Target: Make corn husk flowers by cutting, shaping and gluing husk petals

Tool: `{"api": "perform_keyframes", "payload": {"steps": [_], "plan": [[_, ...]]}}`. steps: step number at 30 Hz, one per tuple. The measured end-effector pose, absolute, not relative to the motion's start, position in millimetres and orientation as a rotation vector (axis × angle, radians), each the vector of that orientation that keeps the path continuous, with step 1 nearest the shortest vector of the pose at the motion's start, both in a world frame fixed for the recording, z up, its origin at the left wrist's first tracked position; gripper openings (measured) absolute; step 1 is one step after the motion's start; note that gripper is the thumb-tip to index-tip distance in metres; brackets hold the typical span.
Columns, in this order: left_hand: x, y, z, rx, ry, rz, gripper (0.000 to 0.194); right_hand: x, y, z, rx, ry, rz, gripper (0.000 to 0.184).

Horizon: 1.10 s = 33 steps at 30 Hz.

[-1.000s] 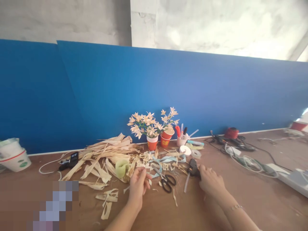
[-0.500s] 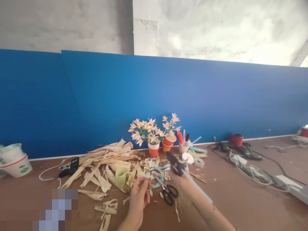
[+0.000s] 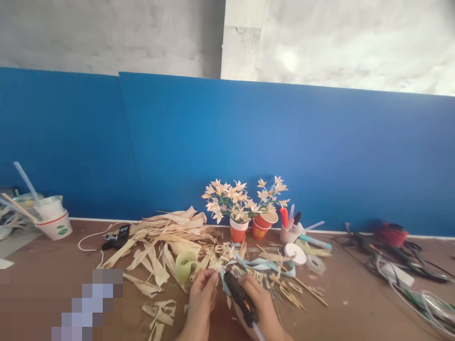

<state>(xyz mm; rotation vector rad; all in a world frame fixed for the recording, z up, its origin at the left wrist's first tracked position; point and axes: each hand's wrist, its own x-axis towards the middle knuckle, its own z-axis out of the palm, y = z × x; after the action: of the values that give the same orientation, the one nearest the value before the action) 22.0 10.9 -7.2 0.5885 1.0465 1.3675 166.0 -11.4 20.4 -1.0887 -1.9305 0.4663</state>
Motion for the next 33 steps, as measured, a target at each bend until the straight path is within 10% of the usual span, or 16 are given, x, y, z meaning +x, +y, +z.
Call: {"api": "perform_keyframes", "payload": {"steps": [33], "plan": [[17,3,-2,0.534,0.929,1.372,0.035,165,-7,2,-1.275,-2.057,0.475,0.02]]}}
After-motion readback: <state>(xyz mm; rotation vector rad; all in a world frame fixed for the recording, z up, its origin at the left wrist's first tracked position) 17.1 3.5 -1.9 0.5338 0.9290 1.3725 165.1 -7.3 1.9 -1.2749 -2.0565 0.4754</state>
